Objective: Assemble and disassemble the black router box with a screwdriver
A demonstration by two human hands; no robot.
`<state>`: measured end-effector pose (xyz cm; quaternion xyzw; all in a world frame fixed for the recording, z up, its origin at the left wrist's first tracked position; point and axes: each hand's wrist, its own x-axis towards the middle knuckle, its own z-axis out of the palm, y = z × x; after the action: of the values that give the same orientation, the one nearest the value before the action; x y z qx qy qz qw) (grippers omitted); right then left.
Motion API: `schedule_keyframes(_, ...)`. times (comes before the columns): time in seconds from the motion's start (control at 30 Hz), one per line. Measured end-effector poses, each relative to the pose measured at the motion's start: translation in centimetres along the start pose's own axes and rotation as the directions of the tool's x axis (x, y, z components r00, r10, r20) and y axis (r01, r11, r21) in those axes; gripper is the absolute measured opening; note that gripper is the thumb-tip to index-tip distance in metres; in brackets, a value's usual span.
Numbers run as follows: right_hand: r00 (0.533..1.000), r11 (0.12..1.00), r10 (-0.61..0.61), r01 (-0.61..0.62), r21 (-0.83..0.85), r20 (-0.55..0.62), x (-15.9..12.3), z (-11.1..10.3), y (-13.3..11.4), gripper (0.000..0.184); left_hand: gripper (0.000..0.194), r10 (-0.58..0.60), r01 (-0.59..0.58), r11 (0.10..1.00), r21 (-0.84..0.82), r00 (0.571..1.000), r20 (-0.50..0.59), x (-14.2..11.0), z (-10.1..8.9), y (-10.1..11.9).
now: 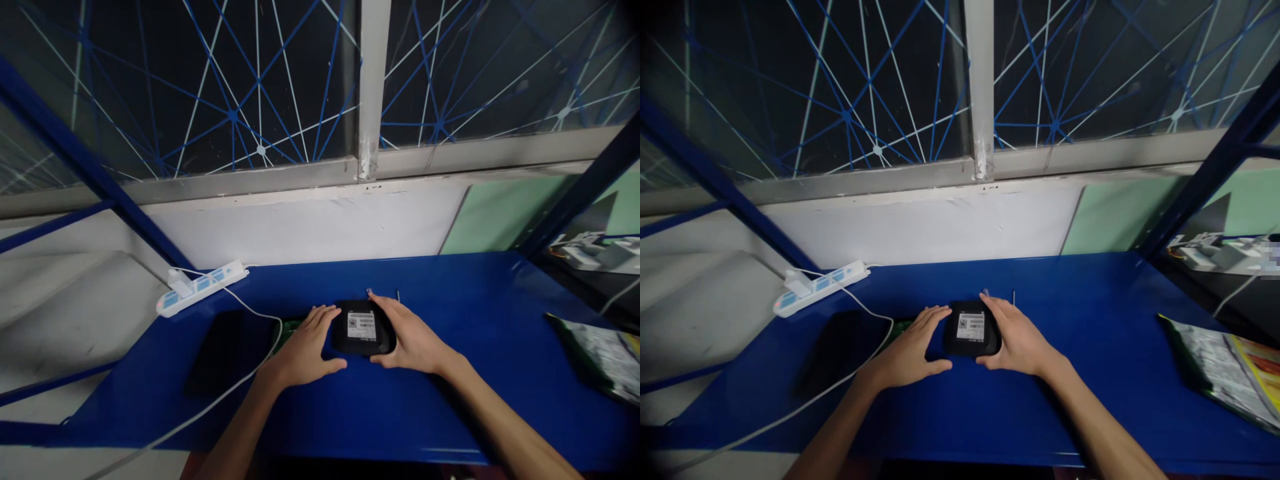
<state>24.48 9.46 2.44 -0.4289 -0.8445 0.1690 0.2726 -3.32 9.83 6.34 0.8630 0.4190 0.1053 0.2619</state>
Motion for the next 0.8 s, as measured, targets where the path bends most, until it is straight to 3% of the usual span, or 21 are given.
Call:
schedule_keyframes(0.13,0.999,1.000,-0.031,0.031,-0.003,-0.014,-0.1,0.2,0.1,0.119,0.100,0.078,-0.077,0.995,0.062,0.997,-0.007,2.4,0.8,1.4)
schedule_keyframes(0.37,0.998,0.998,-0.067,0.067,0.020,-0.020,-0.2,0.2,-0.7,0.122,0.120,0.192,-0.192,0.981,-0.002,0.980,0.042,4.3,1.1,2.6)
schedule_keyframes(0.8,0.999,0.998,-0.045,0.046,0.049,-0.025,-0.2,-0.3,-1.3,0.126,0.111,0.249,-0.239,0.960,-0.147,0.967,0.058,5.5,0.6,2.5)
